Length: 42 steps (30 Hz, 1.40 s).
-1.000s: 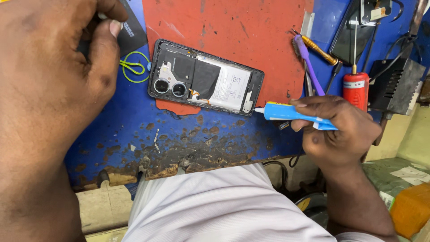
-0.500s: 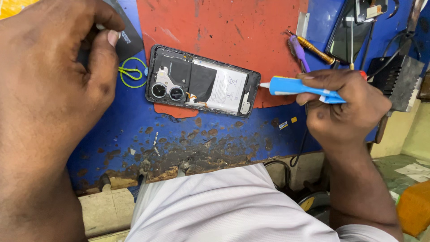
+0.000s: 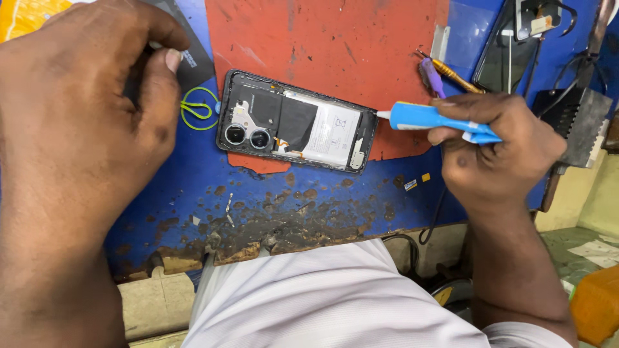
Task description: The person cleans the internal components of a disassembled mobile phone with a small brush and applies adhesive from a tube to the perimeter of the phone frame. The person then aligns and presses a rear cover onto the back of the device.
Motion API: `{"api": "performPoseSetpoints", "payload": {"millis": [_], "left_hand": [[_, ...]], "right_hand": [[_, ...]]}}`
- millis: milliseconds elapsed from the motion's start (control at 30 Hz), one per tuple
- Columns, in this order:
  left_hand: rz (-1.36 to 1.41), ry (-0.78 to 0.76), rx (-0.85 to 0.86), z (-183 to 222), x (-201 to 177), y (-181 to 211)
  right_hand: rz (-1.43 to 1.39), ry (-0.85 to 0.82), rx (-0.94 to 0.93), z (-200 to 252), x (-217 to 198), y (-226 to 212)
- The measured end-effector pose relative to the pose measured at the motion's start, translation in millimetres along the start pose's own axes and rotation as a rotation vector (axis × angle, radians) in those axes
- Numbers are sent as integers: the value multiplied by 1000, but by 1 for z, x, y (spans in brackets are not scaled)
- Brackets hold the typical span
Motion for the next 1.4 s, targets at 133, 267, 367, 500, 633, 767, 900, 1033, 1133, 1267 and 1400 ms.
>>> {"api": "performPoseSetpoints", "payload": {"millis": [133,267,367,500,633,767,900,1033,1133,1267,1400], "left_hand": [[12,6,43,3,0,-2],[49,48,82,1,1,-3],[74,110,92,-1,-1,0],[82,190,97,-4,-7,3],[74,242,78,-6,-10,3],[11,307,113,-4,-11,2],[-66,344,95,-2,-11,-1],[-79,364,90,-1,-11,1],[-54,359,88,-1,-12,2],[-55,362,105,-1,-14,5],[-66,351,93,-2,-12,4]], "right_hand": [[72,-12,-4,3,-4,-4],[105,-21,-37,7,-8,-6],[29,-30,12,3,-8,1],[-160,46,127,-6,-7,3],[-165,21,-47,-30,10,-26],[-170,-70,-111,-47,28,-59],[-173,-157,-91,-65,39,-79],[-113,-127,-321,-72,43,-106],[-56,-120,-358,-75,46,-111],[-63,-119,-353,-77,51,-108],[-65,-103,-347,-81,52,-102]]}}
Point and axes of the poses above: each hand's wrist, its own z-axis away from the middle knuckle, its own x-axis out of the palm, y = z × x, the point moved 6 cm from there along -z, towards the middle knuckle, and after that the axes turned 14 degrees about z, right-handed, at the moved point
